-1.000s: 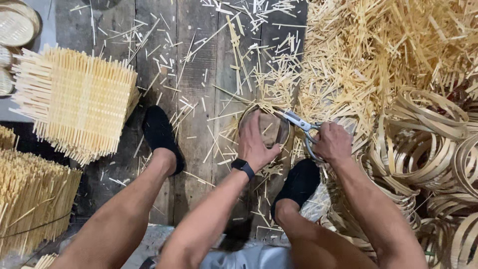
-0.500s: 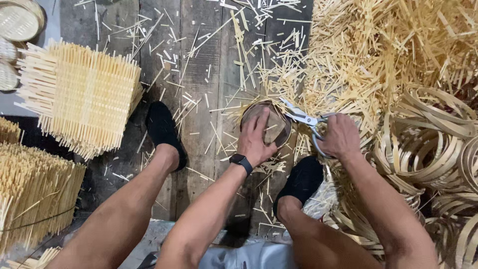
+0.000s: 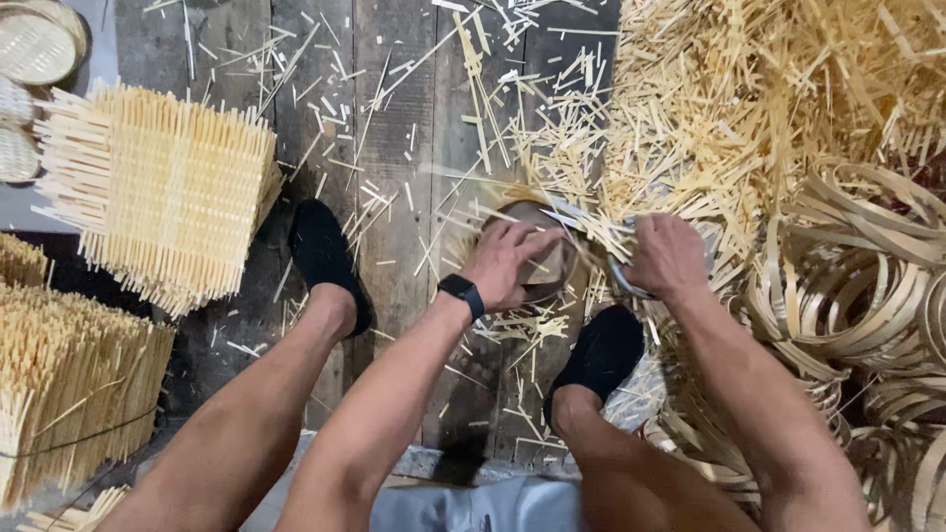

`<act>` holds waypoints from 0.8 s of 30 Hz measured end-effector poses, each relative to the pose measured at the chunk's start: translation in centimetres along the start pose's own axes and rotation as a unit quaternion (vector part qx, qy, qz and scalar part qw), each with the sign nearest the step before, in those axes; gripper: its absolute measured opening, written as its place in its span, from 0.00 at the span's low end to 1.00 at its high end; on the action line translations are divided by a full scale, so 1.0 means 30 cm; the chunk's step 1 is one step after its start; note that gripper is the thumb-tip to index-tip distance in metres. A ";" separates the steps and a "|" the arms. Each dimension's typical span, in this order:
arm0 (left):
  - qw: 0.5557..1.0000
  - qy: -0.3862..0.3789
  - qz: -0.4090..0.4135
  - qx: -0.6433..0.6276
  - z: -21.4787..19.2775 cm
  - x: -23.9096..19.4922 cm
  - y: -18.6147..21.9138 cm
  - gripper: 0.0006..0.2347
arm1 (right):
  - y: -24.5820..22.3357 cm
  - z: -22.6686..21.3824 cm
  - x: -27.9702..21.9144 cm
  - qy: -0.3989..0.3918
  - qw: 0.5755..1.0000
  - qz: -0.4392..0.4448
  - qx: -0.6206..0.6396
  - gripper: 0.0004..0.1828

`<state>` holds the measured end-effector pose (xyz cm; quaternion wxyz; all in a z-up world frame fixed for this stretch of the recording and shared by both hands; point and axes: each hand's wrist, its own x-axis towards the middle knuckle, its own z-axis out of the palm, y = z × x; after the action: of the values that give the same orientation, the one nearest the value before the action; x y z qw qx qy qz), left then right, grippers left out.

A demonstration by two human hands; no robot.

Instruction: The person sits on the floor and repeatedly trims the edges of woven bamboo mats using shears and a wooden mold. They place the mat over the mold, cut the excess strips, and stack the finished trays.

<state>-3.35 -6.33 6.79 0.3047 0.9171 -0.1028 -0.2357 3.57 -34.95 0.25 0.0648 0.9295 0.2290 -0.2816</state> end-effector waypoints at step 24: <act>0.998 0.058 0.006 -0.035 0.046 -0.002 -0.038 0.41 | -0.044 -0.039 0.010 -0.007 1.000 -0.011 0.010 0.36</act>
<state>-4.02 -6.10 5.15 0.3435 0.9172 -0.0827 -0.1840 3.76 -33.36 1.07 0.0545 0.9256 0.2356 -0.2913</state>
